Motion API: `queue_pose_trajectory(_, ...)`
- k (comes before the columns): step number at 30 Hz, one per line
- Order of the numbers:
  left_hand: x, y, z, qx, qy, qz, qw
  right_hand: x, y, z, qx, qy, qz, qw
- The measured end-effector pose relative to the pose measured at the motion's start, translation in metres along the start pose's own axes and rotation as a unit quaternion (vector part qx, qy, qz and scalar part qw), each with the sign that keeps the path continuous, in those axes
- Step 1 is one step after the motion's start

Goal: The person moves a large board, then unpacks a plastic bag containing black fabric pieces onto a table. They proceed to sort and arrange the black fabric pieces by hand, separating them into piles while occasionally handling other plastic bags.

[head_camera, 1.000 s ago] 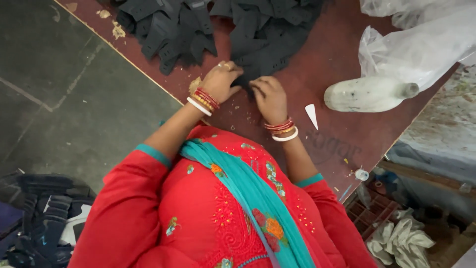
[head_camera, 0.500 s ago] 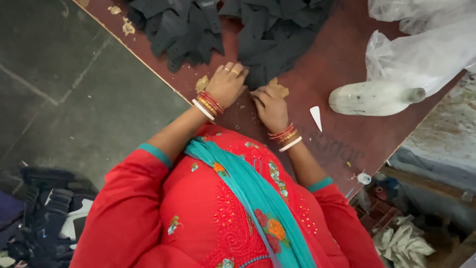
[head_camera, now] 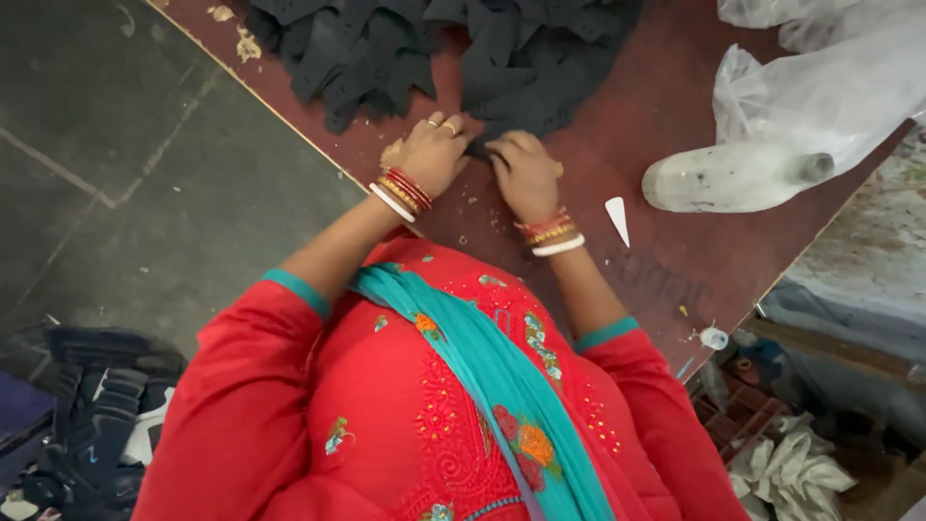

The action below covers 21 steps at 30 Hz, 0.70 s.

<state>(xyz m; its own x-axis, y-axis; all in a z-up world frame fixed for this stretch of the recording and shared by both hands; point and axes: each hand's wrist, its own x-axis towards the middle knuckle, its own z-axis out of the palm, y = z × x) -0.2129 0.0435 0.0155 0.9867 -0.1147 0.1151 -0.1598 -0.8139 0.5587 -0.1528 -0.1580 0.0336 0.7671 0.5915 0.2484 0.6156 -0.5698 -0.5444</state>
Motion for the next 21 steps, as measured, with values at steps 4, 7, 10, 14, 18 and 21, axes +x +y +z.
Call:
queue_pose_trajectory(4, 0.001, -0.017, 0.039, 0.001, 0.026, 0.031, 0.999, 0.011, 0.011, 0.016, -0.032, -0.013, -0.047, 0.998)
queue_pose_trajectory(7, 0.004, -0.017, 0.037, -0.004, 0.003, -0.005, 1.000, -0.009, 0.007, 0.021, -0.051, -0.005, -0.067, 0.996)
queue_pose_trajectory(10, 0.000, -0.018, 0.041, -0.032, 0.041, 0.011, 0.999, -0.031, -0.008, 0.008, -0.032, -0.029, -0.051, 0.998)
queue_pose_trajectory(14, -0.011, -0.019, 0.014, -0.064, 0.089, 0.037, 0.993, -0.047, -0.021, -0.021, 0.007, -0.025, 0.003, 1.000)
queue_pose_trajectory(18, -0.004, -0.032, -0.046, -0.048, 0.201, -0.049, 0.977, -0.057, 0.000, -0.045, 0.015, 0.046, 0.081, 0.995)
queue_pose_trajectory(21, 0.019, -0.035, -0.050, -0.015, 0.242, -0.025, 0.970, -0.061, 0.008, -0.051, 0.016, 0.066, 0.117, 0.991)
